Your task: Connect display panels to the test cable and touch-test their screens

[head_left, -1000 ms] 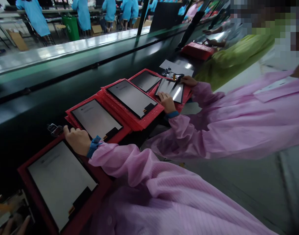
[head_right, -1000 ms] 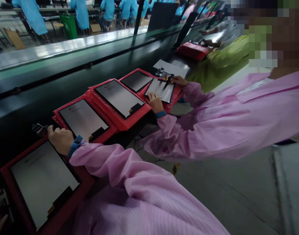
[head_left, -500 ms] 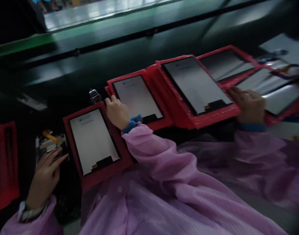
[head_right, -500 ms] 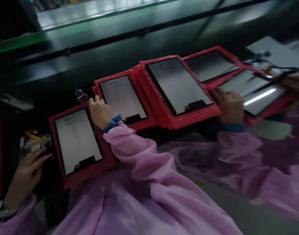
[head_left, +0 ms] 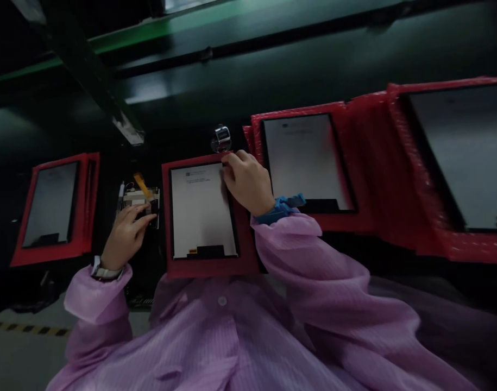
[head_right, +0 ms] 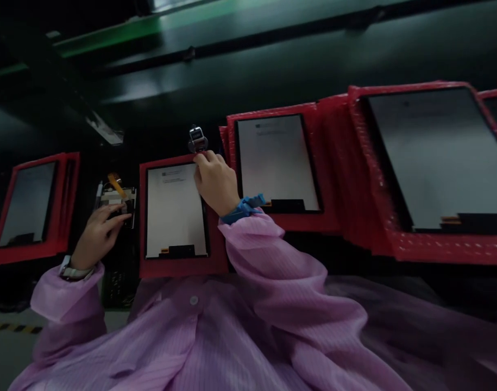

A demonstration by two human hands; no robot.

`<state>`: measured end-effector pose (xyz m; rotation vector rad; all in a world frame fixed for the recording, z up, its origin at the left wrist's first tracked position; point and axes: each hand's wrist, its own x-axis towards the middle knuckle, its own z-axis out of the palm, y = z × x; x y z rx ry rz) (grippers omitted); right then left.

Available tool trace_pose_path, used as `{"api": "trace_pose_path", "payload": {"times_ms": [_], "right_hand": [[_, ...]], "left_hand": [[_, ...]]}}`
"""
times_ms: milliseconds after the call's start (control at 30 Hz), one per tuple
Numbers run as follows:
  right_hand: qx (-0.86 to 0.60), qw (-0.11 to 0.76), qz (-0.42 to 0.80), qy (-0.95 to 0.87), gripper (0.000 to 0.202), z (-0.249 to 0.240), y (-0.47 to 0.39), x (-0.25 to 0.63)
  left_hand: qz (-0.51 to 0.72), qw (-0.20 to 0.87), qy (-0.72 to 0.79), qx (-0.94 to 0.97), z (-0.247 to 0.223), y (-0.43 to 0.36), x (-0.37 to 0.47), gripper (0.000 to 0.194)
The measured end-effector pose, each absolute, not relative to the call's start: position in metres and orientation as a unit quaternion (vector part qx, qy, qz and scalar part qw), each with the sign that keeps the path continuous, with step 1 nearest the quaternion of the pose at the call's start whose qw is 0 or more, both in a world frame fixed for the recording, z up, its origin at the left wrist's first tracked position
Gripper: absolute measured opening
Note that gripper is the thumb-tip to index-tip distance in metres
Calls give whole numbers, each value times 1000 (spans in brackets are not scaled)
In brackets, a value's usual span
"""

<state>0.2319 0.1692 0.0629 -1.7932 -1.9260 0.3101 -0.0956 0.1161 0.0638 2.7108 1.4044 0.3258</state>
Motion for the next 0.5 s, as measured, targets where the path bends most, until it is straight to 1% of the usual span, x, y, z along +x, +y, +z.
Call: {"api": "trace_pose_path", "payload": {"times_ms": [167,300,400,500], "right_hand": [[-645,247,123,-713,29,61,166,228],[-633,257,132,-718,27,57,164,227],[-629,263,135,-719,27,52,163,227],[-627,263,142,-719,27,49,161,228]], "left_hand": [[110,57,468,875,65,107,-94,44],[105,96,447,883,64,100,-91,43],[105,102,447,883,62,96,-90,40],[108,110,444,883,60,93,-89,47]]}}
